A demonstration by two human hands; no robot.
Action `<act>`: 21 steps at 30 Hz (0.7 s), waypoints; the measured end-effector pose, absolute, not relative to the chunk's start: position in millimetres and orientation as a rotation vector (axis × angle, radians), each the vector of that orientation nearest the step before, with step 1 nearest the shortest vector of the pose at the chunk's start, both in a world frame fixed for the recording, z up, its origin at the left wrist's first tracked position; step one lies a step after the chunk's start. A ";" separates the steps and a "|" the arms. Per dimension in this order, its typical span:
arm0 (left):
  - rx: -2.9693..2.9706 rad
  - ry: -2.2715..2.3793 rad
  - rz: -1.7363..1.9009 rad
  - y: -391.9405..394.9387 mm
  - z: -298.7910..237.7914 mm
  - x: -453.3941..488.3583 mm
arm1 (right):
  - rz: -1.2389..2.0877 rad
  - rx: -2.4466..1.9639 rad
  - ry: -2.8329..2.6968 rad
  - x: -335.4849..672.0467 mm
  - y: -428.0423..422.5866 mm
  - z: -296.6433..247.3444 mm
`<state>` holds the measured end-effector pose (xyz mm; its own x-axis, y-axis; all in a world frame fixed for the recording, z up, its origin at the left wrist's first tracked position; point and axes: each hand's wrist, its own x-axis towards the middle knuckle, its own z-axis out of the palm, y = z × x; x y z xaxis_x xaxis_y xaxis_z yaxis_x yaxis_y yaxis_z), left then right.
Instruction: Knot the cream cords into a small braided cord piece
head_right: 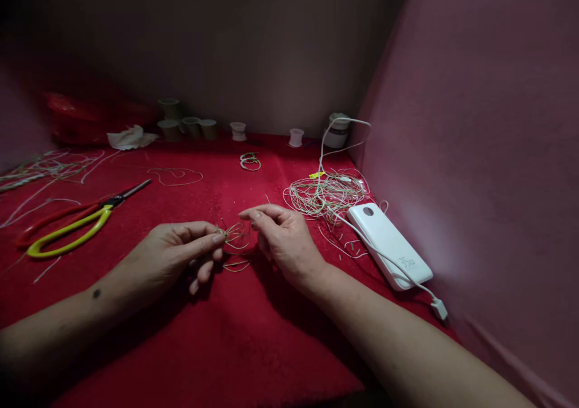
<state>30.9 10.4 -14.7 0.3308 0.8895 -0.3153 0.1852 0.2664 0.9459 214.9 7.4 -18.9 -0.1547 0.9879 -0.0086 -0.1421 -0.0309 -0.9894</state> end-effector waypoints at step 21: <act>1.401 1.167 0.475 6.6 -16.8 35.0 | 1.446 -1.152 -1.485 199.6 19.3 -10.2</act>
<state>35.0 6.6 -16.8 0.4148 0.8424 -0.3439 0.3625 0.1936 0.9117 199.6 19.3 -10.2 -0.3122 0.9472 -0.0732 0.0981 -0.0445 -0.9942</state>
